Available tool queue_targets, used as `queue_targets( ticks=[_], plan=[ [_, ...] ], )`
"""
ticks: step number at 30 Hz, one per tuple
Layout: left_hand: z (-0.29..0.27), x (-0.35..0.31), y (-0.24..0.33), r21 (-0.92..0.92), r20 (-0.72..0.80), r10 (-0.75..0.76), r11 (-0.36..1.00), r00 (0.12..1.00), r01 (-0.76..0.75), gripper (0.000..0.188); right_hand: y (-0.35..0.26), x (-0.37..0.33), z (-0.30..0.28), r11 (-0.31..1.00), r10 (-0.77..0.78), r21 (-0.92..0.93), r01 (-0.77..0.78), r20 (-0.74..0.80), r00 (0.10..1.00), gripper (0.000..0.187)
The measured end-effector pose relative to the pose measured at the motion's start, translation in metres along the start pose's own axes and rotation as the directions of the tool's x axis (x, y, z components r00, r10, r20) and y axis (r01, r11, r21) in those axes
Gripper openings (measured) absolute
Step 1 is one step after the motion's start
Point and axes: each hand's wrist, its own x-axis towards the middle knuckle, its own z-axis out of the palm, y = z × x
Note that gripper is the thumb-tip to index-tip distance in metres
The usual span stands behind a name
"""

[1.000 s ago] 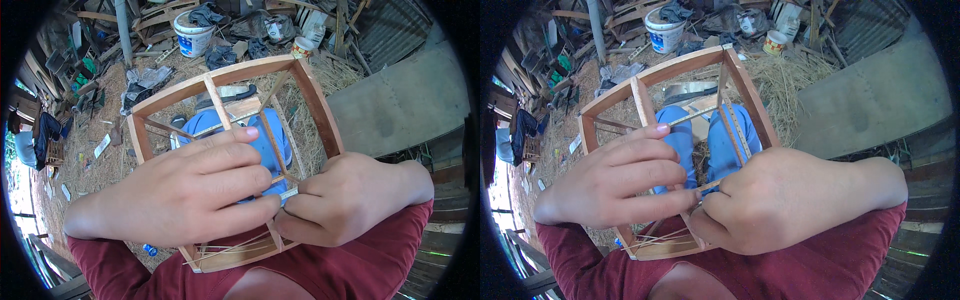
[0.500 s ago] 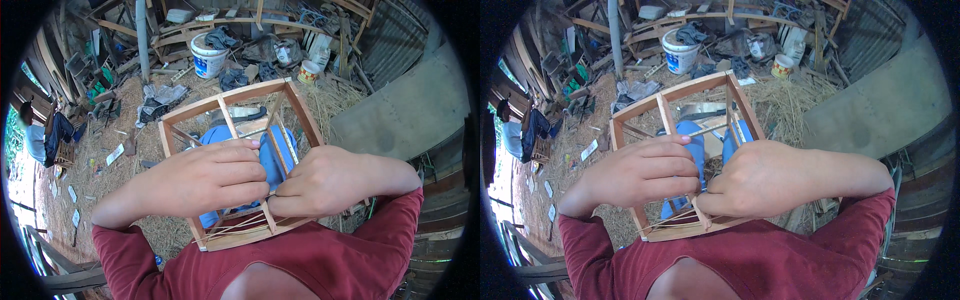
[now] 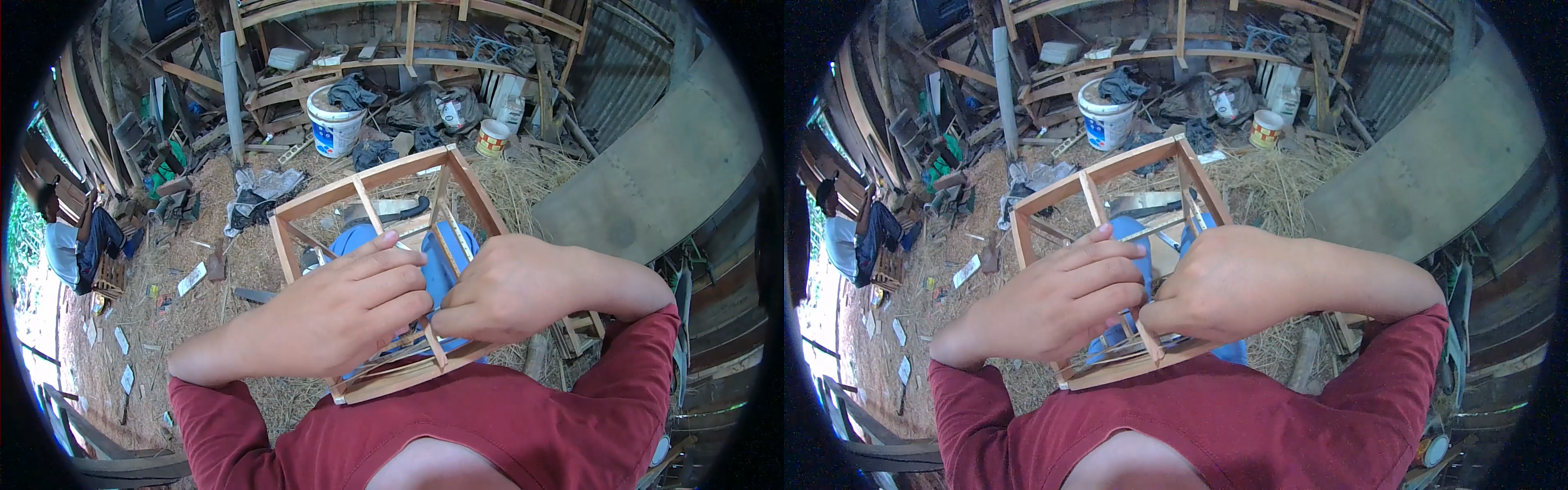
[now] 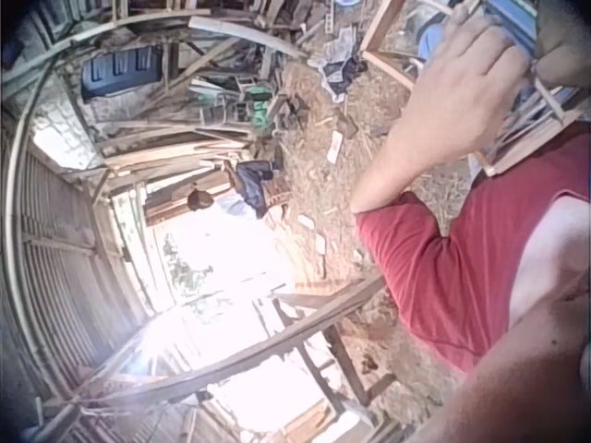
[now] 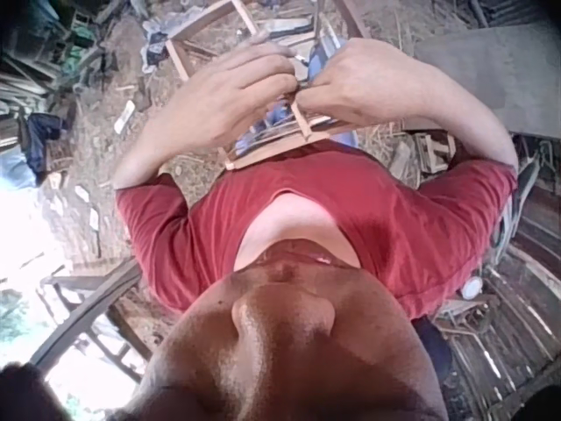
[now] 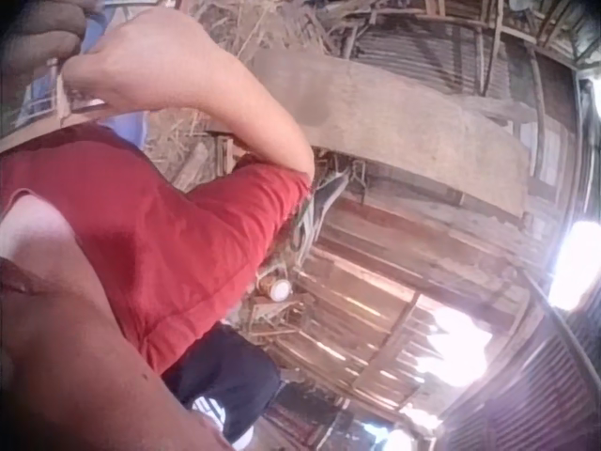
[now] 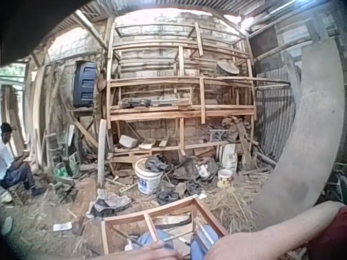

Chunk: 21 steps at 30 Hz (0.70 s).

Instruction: The person is assembling a wooden birdcage by inserting thin wooden rods into the pre-drilled holes of a frame while holding it on their lap, then uses a hammer to tap the rods into place.

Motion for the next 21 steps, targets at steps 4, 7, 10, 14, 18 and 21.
queue_targets(
  ticks=[4,7,10,14,18,21],
  plan=[
    [0.006,0.003,0.004,0.006,-0.013,0.023,1.000,1.000,-0.023,0.035,-0.003,-0.005,0.000,0.999,0.019,-0.032,-0.019,-0.003,1.000,0.019],
    [0.006,0.003,0.011,0.042,0.016,-0.027,0.999,1.000,0.026,0.035,-0.007,-0.002,0.002,0.999,0.004,-0.042,-0.004,-0.011,1.000,0.021],
    [0.008,0.004,0.011,0.108,0.047,0.000,0.994,0.999,-0.006,0.035,-0.009,-0.005,0.001,0.999,-0.018,-0.046,0.018,-0.003,1.000,0.023],
    [0.013,0.002,0.011,0.084,0.023,0.036,0.996,0.999,-0.038,0.033,-0.010,-0.008,0.002,0.999,-0.042,0.001,0.042,0.003,0.999,0.022],
    [0.015,0.001,0.008,0.054,-0.005,0.011,0.998,1.000,-0.011,0.032,-0.004,-0.009,0.003,0.999,-0.038,0.019,0.039,-0.007,0.999,0.019],
    [0.014,0.003,0.001,0.032,-0.014,0.010,0.999,1.000,-0.009,0.032,0.004,-0.009,0.003,0.998,-0.053,0.043,0.054,-0.009,0.999,0.019]
  ],
)
